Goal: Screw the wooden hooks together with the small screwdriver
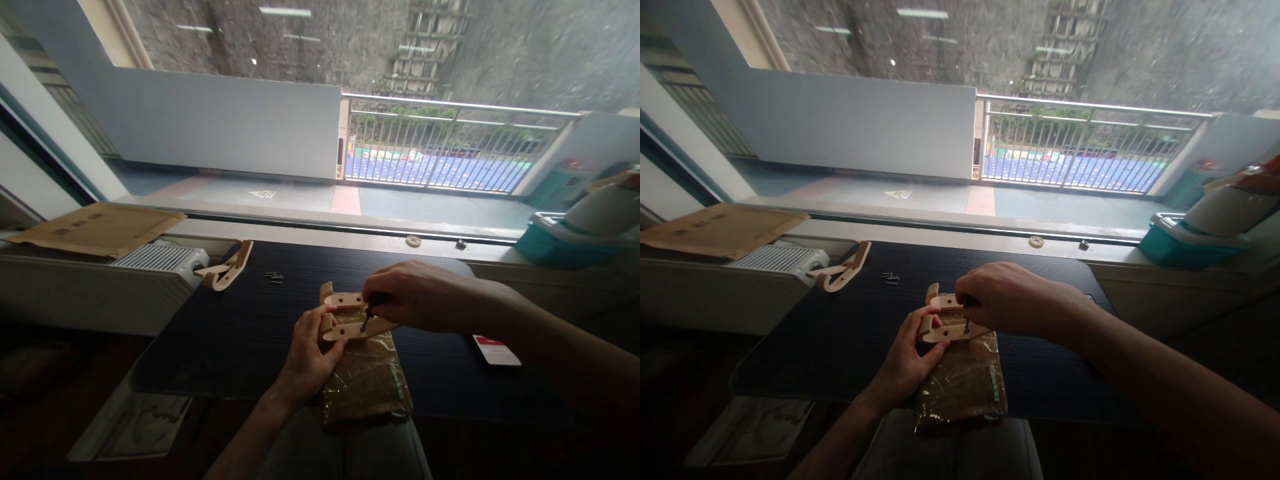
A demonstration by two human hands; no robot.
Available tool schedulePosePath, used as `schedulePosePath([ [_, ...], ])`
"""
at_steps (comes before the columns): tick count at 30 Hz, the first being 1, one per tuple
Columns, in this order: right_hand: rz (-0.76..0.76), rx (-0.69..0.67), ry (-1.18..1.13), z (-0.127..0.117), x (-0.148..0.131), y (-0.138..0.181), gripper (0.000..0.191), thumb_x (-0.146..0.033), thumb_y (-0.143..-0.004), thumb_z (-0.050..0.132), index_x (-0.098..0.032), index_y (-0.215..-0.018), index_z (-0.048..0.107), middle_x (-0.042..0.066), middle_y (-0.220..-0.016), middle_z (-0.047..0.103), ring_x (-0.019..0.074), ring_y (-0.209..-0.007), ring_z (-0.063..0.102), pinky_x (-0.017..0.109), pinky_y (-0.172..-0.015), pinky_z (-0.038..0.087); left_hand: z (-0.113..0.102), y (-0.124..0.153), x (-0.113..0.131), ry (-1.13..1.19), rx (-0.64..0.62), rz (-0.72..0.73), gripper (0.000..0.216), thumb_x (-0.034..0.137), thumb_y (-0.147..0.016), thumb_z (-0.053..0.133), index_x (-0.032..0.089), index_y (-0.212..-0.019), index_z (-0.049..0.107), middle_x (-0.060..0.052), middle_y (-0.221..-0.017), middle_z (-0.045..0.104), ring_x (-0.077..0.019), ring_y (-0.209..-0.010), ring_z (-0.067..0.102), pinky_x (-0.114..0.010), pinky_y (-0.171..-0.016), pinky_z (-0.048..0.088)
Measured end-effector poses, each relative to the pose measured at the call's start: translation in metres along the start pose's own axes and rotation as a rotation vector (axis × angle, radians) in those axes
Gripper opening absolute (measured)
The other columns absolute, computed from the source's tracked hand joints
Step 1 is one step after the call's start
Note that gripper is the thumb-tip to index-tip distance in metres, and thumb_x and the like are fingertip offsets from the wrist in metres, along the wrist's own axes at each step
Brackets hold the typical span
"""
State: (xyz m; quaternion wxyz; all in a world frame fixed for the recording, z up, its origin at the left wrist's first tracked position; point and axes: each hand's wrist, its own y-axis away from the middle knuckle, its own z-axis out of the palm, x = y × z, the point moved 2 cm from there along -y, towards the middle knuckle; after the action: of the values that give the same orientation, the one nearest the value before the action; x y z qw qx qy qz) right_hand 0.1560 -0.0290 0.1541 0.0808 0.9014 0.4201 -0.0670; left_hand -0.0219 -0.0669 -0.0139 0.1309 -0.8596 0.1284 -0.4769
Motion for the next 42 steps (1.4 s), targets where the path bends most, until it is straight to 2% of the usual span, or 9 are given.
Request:
schedulePosePath([
  [5,0.077,0.009,-0.054,0.003,0.001,-0.001,0.019,-0.032,-0.088,0.046,-0.020,-0.086,0.061,-0.001,-0.071,0.062,0.0097,-0.058,0.047,0.024,-0.052,0.027,-0.006,0.000,0.012,-0.118,0.035,0.054,0.065,0.023,-0.073,0.065,0.026,-0.130,0.034,-0.007,-0.118,0.054,-0.0230,-0.109,0.052,-0.043,-0.098,0.040],
  [8,0.092,0.012,-0.046,0.005,0.003,0.001,0.019,-0.034,-0.087,0.048,-0.020,-0.087,0.060,-0.001,-0.071,0.062,0.0095,-0.056,0.046,0.024,-0.051,0.026,-0.013,-0.003,0.034,-0.313,0.098,0.217,0.052,0.022,-0.075,0.062,0.024,-0.124,0.042,-0.008,-0.118,0.055,-0.0251,-0.114,0.049,-0.050,-0.107,0.026],
  [10,0.085,0.009,-0.044,0.007,0.003,0.002,0.018,-0.034,-0.087,0.048,-0.020,-0.087,0.060,0.000,-0.072,0.063,0.0098,-0.057,0.048,0.024,-0.052,0.027,-0.013,-0.008,0.048,-0.394,0.000,0.305,0.031,0.019,-0.077,0.059,0.024,-0.106,0.054,-0.004,-0.111,0.060,-0.0239,-0.115,0.049,-0.051,-0.111,0.016],
  [13,0.070,0.023,-0.050,0.009,0.004,0.004,0.016,-0.029,-0.086,0.048,-0.019,-0.089,0.060,0.001,-0.074,0.064,0.0110,-0.061,0.052,0.024,-0.054,0.028,-0.009,-0.018,0.061,-0.459,-0.203,0.324,0.016,0.017,-0.075,0.060,0.024,-0.089,0.059,-0.001,-0.096,0.063,-0.0237,-0.110,0.051,-0.055,-0.111,0.009],
  [16,0.059,0.032,-0.048,0.012,0.003,0.004,0.016,-0.026,-0.085,0.048,-0.019,-0.093,0.060,0.002,-0.077,0.066,0.0124,-0.065,0.055,0.024,-0.056,0.030,-0.005,-0.026,0.064,-0.487,-0.296,0.274,0.005,0.019,-0.075,0.061,0.023,-0.078,0.061,-0.001,-0.089,0.064,-0.0255,-0.105,0.052,-0.060,-0.109,0.009],
  [20,0.036,0.031,-0.064,0.012,0.003,0.005,0.016,-0.024,-0.085,0.049,-0.019,-0.094,0.061,0.002,-0.080,0.066,0.0130,-0.067,0.056,0.024,-0.057,0.032,-0.004,-0.035,0.064,-0.468,-0.274,0.193,0.009,0.022,-0.074,0.064,0.024,-0.083,0.065,-0.004,-0.092,0.066,-0.0275,-0.101,0.054,-0.065,-0.105,0.008],
  [27,-0.017,0.036,-0.088,0.014,0.000,0.006,0.012,-0.021,-0.086,0.048,-0.018,-0.088,0.059,0.002,-0.079,0.066,0.0127,-0.068,0.056,0.024,-0.057,0.032,0.000,-0.046,0.067,-0.476,-0.380,0.266,0.010,0.018,-0.075,0.060,0.024,-0.079,0.067,-0.003,-0.089,0.068,-0.0255,-0.097,0.057,-0.061,-0.105,0.017],
  [35,0.002,0.006,0.003,0.016,-0.013,0.003,0.008,-0.021,-0.084,0.050,-0.018,-0.081,0.056,0.003,-0.075,0.065,0.0130,-0.063,0.054,0.025,-0.054,0.026,0.002,-0.046,0.062,-0.410,-0.288,0.250,0.005,0.019,-0.069,0.064,0.023,-0.068,0.066,-0.003,-0.078,0.065,-0.0261,-0.088,0.057,-0.062,-0.105,0.019],
  [42,0.008,0.026,-0.047,0.009,-0.002,0.003,0.011,-0.022,-0.083,0.050,-0.019,-0.089,0.059,0.002,-0.079,0.066,0.0127,-0.065,0.055,0.024,-0.054,0.028,0.003,-0.047,0.062,-0.467,-0.337,0.247,0.005,0.020,-0.070,0.063,0.023,-0.067,0.064,-0.003,-0.076,0.065,-0.0261,-0.089,0.057,-0.063,-0.104,0.017],
])
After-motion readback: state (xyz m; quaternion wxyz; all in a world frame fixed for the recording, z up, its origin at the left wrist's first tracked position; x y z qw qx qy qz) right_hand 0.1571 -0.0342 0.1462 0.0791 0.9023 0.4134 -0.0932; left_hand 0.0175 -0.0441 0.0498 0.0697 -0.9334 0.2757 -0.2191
